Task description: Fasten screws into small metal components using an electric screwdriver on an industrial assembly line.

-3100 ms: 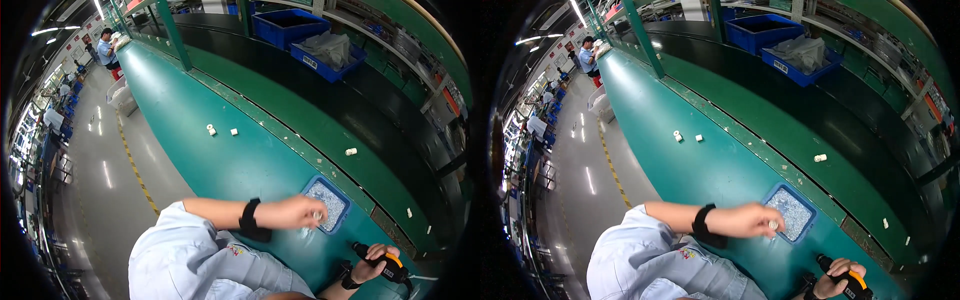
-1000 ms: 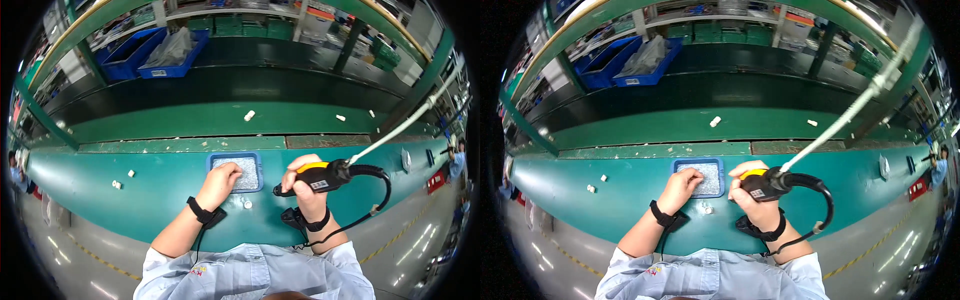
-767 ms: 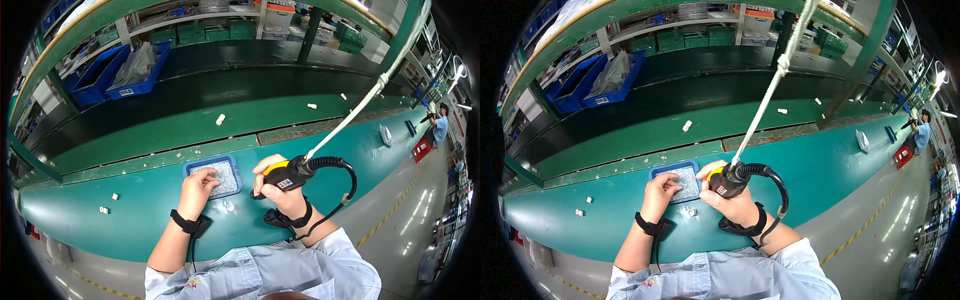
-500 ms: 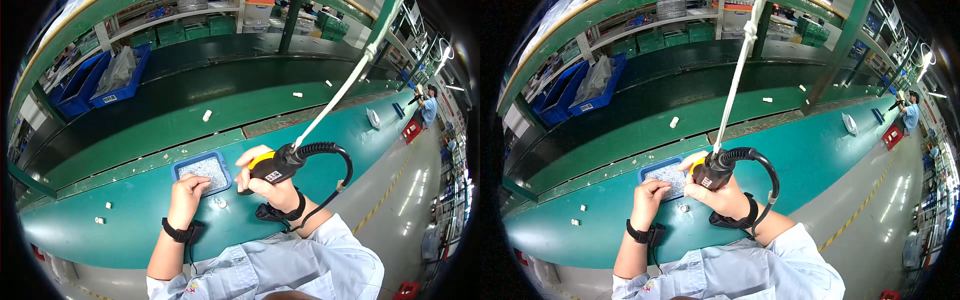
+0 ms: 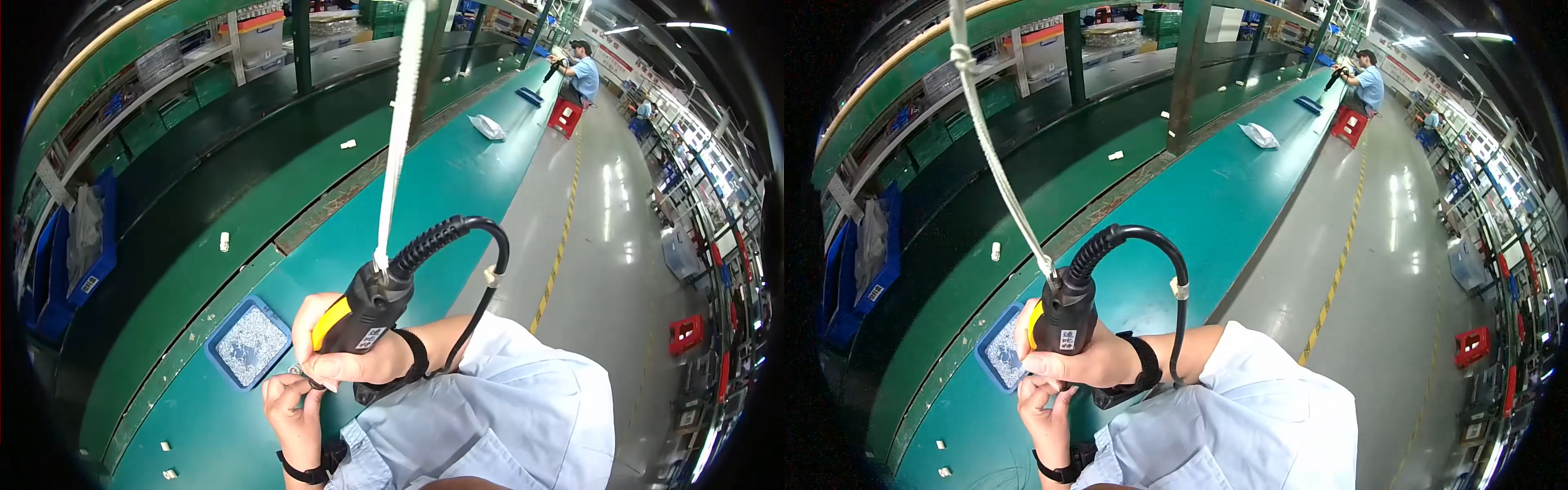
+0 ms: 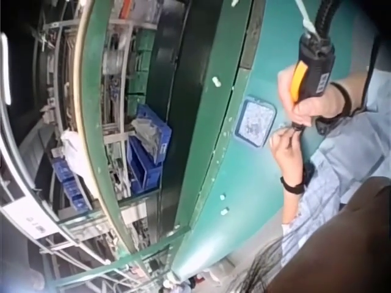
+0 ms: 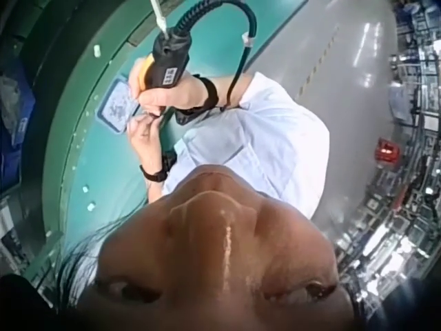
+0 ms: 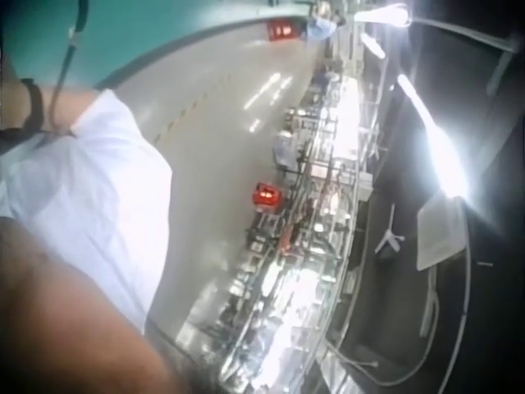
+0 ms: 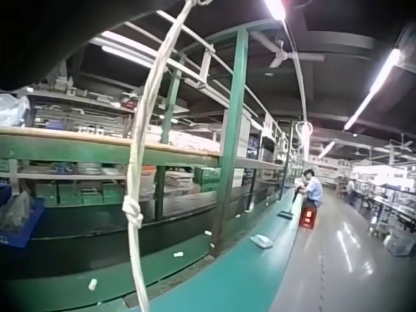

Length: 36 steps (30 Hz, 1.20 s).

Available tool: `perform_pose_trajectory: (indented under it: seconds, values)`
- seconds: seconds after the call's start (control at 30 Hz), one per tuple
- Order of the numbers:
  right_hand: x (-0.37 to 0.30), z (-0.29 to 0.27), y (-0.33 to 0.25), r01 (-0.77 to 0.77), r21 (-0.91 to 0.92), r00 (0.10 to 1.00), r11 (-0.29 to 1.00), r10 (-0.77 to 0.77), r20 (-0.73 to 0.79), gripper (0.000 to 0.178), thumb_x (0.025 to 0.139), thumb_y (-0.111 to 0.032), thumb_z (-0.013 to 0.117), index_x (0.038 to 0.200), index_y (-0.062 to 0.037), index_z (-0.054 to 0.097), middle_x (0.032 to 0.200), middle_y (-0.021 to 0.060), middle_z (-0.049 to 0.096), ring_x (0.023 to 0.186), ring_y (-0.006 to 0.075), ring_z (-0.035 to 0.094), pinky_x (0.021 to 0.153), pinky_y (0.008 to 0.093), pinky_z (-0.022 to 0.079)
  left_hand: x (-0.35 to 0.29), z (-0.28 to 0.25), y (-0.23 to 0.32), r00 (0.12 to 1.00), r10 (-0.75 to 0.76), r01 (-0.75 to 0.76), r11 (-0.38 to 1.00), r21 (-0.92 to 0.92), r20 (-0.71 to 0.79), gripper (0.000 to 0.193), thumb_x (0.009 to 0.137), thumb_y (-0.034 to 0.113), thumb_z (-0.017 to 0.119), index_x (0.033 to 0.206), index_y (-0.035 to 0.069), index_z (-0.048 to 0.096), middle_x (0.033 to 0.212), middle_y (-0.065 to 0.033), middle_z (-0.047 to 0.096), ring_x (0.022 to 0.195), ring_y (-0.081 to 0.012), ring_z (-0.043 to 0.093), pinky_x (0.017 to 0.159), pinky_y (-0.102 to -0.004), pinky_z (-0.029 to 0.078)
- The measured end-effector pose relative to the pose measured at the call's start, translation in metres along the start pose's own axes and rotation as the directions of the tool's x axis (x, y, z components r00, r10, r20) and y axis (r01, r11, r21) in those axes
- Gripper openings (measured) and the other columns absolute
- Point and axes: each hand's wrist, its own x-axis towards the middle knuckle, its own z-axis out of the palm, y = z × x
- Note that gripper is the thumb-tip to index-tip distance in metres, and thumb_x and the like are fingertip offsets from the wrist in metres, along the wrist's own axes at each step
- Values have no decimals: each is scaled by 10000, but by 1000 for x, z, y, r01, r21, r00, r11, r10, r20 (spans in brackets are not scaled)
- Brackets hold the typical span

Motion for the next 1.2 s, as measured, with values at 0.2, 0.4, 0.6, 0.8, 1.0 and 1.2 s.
perform_pose_trajectory:
  seconds: [0.2, 0.4, 0.6, 0.8, 1.0, 1.2]
  values:
    - [-4, 3, 2, -40, 0, 999, 999, 40, 37, 209, 847, -103, 625, 973, -14, 484, 802, 78, 551, 582, 99, 536, 501, 231, 449, -3, -3, 6, 1000, -28, 28, 999, -17, 2, 190, 616, -73, 727, 746, 11, 617, 786, -72, 564, 794, -249, 523, 720, -341, 421]
    - [-3, 8, -2, -6, -129, 1000, 992, 2, -28, 175, 818, -96, 678, 917, -42, 545, 798, 22, 548, 710, 78, 529, 609, 234, 440, -10, -2, 1, 998, -68, 68, 997, -40, -4, 176, 637, -73, 707, 760, 7, 611, 796, -71, 560, 801, -244, 519, 735, -339, 417]
    - [0, 8, 2, 18, -125, 1000, 992, -20, -20, 165, 815, -106, 687, 894, -42, 558, 787, 15, 551, 708, 77, 527, 618, 240, 442, -5, -4, 6, 998, -67, 67, 998, -21, 1, 184, 645, -64, 707, 788, -7, 607, 811, -76, 560, 815, -253, 518, 743, -343, 418]
    - [3, 9, 0, -11, -123, 1000, 992, 8, -25, 172, 816, -116, 691, 894, -37, 560, 780, 19, 564, 700, 79, 537, 618, 242, 450, 1, -4, 4, 994, -106, 106, 994, 3, 27, 204, 643, -65, 708, 817, -16, 611, 827, -88, 567, 833, -270, 522, 755, -354, 423]
    - [8, 14, -9, -160, -145, 986, 977, 149, -78, 181, 811, -119, 699, 898, -34, 566, 781, 21, 575, 706, 76, 546, 622, 240, 455, 4, -6, 11, 998, -30, 22, 990, 136, 62, 207, 653, -36, 718, 833, -21, 616, 851, -107, 580, 849, -301, 525, 767, -374, 428]
    - [9, 6, 2, -49, -286, 999, 957, 40, -37, 245, 825, -136, 671, 968, -10, 517, 745, 48, 557, 592, 97, 539, 548, 240, 457, 6, -2, 17, 995, 76, -88, 968, 234, 60, 257, 662, 5, 740, 903, 11, 652, 885, -120, 585, 853, -306, 534, 768, -382, 436]
